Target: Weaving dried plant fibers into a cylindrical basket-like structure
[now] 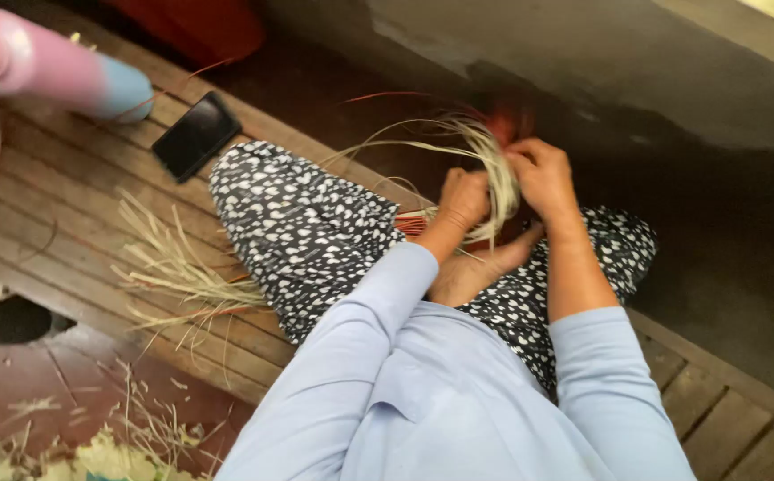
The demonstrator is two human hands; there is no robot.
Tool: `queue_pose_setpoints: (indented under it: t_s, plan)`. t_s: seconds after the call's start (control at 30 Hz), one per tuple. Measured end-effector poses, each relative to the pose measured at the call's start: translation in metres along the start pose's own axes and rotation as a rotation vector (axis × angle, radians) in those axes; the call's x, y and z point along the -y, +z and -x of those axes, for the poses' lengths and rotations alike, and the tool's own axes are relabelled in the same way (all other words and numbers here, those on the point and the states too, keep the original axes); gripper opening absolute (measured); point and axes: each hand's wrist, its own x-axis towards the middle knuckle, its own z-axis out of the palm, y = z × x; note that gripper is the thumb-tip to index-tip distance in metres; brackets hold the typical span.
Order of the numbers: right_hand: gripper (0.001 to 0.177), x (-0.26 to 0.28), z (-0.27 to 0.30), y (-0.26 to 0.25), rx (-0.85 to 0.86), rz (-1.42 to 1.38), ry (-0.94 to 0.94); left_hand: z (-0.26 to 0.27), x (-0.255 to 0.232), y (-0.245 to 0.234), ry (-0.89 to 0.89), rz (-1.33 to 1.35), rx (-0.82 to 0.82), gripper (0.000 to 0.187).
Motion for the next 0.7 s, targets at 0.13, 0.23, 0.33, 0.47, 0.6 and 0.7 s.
queue_pose_setpoints:
  t_s: [0.13,0.23,0.33,0.47,0.6,0.7]
  plan:
    - [0.015,0.060,0.015,-0.008,0.004,-0.099,-0.032,-0.037,0.035,0.035,-0.192,0.284,0.103,0.033]
    - [0.054,0.072,0.026,0.001,0.025,-0.111,0.087,-0.039,0.042,0.020,-0.045,0.230,0.000,0.030]
    - [0.104,0.105,0.046,0.005,0.035,-0.142,0.081,-0.035,0.048,0.003,0.145,0.150,-0.170,0.027]
    - [0.117,0.116,0.057,0.010,-0.027,-0.138,0.159,-0.028,0.049,-0.020,0.414,0.031,-0.431,0.023]
    - [0.117,0.056,0.055,0.031,-0.061,-0.175,0.368,-0.031,0.035,-0.043,0.553,-0.053,-0.592,0.033]
    - [0.078,0.064,0.066,0.021,0.008,-0.107,0.382,-0.032,0.033,-0.052,0.516,-0.055,-0.575,0.030]
